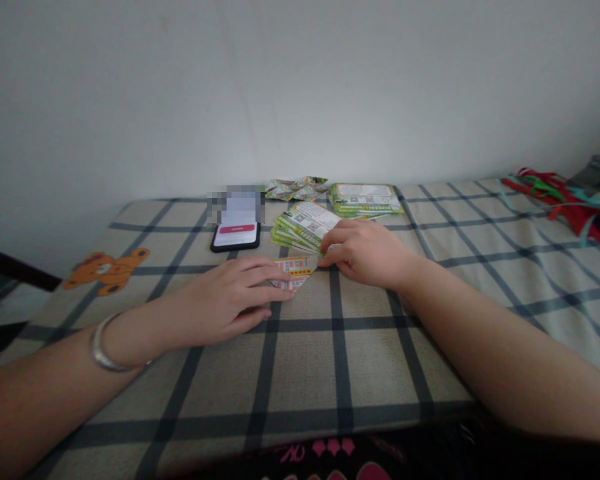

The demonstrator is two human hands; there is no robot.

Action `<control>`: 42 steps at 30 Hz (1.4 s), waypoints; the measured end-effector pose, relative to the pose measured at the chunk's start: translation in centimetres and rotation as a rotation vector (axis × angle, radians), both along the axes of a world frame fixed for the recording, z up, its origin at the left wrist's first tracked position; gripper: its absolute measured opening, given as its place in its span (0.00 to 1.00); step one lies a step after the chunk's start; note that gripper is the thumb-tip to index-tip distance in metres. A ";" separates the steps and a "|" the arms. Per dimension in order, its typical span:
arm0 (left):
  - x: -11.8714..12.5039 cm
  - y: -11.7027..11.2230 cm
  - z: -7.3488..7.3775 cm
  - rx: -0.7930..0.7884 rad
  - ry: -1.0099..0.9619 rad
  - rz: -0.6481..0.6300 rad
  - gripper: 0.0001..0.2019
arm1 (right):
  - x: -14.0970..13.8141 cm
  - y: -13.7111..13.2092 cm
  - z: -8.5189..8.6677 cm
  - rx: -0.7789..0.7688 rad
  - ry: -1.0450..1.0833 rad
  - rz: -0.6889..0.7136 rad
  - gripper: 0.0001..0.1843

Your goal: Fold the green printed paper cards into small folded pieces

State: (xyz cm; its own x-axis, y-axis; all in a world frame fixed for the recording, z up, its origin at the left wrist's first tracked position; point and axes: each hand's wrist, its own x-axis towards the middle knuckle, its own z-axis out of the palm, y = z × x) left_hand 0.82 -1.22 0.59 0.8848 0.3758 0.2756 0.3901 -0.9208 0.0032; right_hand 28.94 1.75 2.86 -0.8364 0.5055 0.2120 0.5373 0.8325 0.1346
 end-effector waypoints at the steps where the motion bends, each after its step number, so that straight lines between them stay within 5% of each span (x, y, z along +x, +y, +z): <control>1: 0.0 0.0 0.0 -0.001 0.003 0.004 0.15 | -0.3 -0.3 0.1 0.038 -0.015 -0.002 0.15; 4: -0.1 -0.1 0.0 -0.004 0.012 0.013 0.15 | -1.3 -1.2 0.1 0.085 -0.020 0.006 0.14; 8: 0.0 -0.1 0.1 0.003 0.020 0.014 0.15 | -2.2 -1.7 -0.5 -0.106 0.049 0.152 0.15; 12: -0.1 -0.1 0.0 0.011 0.014 0.012 0.15 | -2.3 -1.5 -0.8 -0.121 0.029 0.168 0.14; 29: -0.4 0.2 0.2 -0.044 0.029 -0.014 0.16 | -0.8 -0.5 0.4 -0.019 0.016 0.037 0.15; 42: -0.7 0.5 0.1 -0.010 0.023 -0.051 0.14 | -1.6 -0.6 -1.2 -0.052 0.192 -0.032 0.13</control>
